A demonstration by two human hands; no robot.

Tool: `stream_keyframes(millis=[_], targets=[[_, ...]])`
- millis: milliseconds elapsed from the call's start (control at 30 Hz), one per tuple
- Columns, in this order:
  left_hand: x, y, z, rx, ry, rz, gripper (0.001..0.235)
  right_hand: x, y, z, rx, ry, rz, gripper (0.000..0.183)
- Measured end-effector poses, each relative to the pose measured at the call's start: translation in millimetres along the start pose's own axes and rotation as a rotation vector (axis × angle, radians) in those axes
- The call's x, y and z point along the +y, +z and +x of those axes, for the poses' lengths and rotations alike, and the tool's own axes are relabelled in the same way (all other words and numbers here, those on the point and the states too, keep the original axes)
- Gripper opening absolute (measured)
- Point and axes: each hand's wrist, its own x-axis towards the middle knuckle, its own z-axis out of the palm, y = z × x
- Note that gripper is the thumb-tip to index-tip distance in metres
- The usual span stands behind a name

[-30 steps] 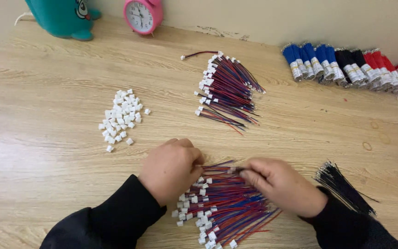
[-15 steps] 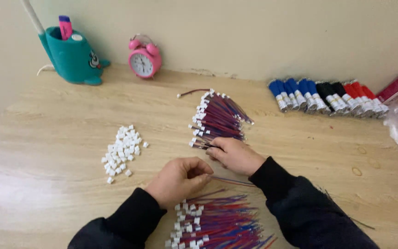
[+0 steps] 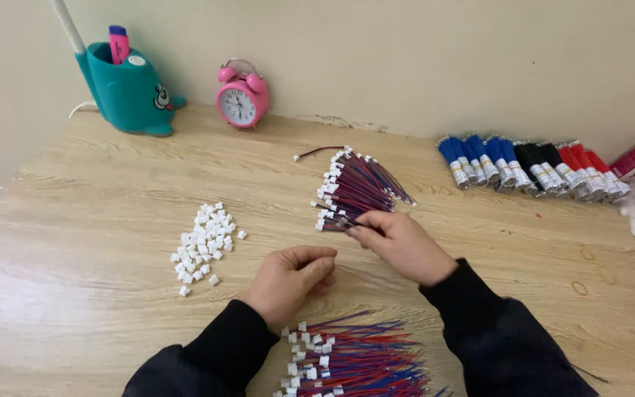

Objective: Attach plastic connectors to the ends of electrical wires and organize them into bundles.

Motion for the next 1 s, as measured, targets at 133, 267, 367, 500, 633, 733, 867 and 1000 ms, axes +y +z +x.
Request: stream_keyframes(millis=[133, 267, 367, 500, 633, 733, 867, 1000], targets=[[-14, 2, 5, 0.042, 0.058, -0.083, 0.029, 5, 11, -25, -0.018, 0.010, 0.198, 0.021], [-13, 2, 2, 0.040, 0.093, -0.022, 0.026, 10, 21, -31, -0.005, -0.094, 0.243, 0.020], [-14, 5, 2, 0.050, 0.112, -0.033, 0.023, 7, 20, -33, 0.018, -0.131, 0.189, 0.016], [-14, 4, 2, 0.071, 0.124, -0.040, 0.020, -3, 21, -34, 0.048, -0.126, 0.240, 0.015], [-14, 4, 2, 0.075, 0.120, -0.052, 0.020, 0, 27, -34, 0.063, -0.073, 0.327, 0.014], [-14, 6, 1, 0.064, 0.112, -0.043, 0.020, 0, 26, -34, 0.080, -0.068, 0.336, 0.013], [-19, 4, 4, 0.072, 0.136, 0.025, 0.018, 4, 25, -35, 0.094, -0.067, 0.298, 0.011], [-18, 6, 3, 0.106, 0.129, 0.005, 0.018, 4, 22, -37, 0.107, -0.015, 0.308, 0.010]])
